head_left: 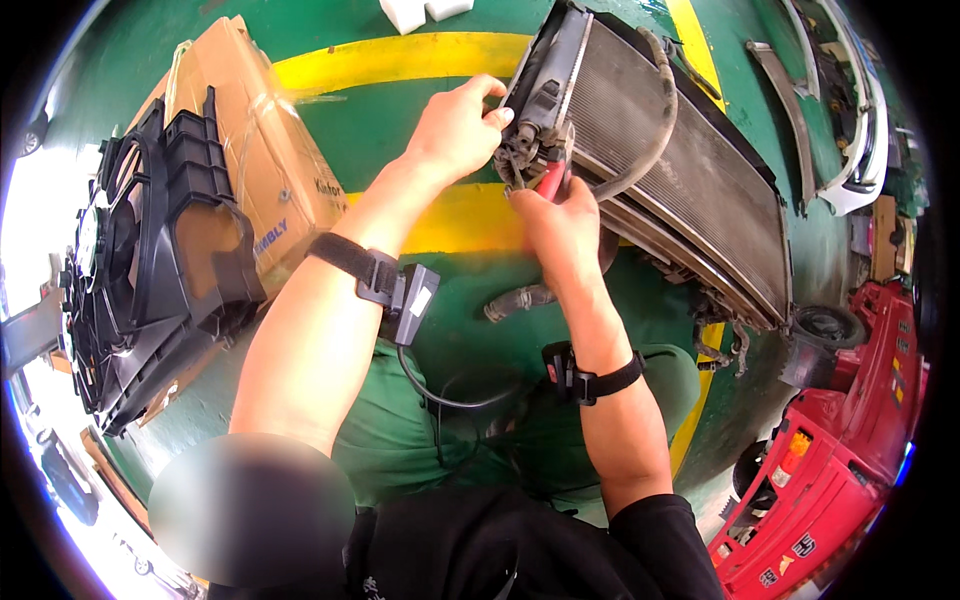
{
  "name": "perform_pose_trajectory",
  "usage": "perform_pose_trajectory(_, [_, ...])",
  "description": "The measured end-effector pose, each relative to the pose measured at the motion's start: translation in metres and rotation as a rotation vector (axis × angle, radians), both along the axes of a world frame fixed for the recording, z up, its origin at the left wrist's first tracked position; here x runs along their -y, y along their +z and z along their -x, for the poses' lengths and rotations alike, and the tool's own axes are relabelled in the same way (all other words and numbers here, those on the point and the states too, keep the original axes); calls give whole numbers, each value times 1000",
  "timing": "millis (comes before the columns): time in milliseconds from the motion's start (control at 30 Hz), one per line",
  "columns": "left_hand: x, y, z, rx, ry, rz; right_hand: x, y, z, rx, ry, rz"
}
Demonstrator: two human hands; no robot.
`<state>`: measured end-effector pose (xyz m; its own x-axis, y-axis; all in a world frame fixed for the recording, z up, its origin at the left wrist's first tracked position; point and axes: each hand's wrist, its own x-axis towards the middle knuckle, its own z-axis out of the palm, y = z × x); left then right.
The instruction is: The person uses pliers to pull and remove several metal clips and fasteners from the side of a car radiator and its hose connectors, then handles a pair of scissors to cut a thin wire or plastic tie on the radiator assembly.
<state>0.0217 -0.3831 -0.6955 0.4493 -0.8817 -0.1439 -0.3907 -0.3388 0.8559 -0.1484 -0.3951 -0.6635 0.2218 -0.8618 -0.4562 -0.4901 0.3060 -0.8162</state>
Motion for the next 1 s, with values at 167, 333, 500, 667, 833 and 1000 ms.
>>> perform_pose_trajectory(167, [2,-7,-1,66,3,54,17,-5,11,-6,5,29])
perform_pose_trajectory(333, [-4,0,1,24,-57,85,14,2,6,-54,31,11])
perform_pose_trajectory(500, [-9,-4,3,255,-180,185,16,6,6,-117,85,70])
perform_pose_trajectory(667, [-29,-10,1,-214,-160,131,16,1,7,-64,56,71])
perform_pose_trajectory(833, [-32,-22,-2,-283,-120,83,17,1,12,-112,114,100])
perform_pose_trajectory(1000, [-52,-85,-36,213,72,-207,13,37,19,-101,153,28])
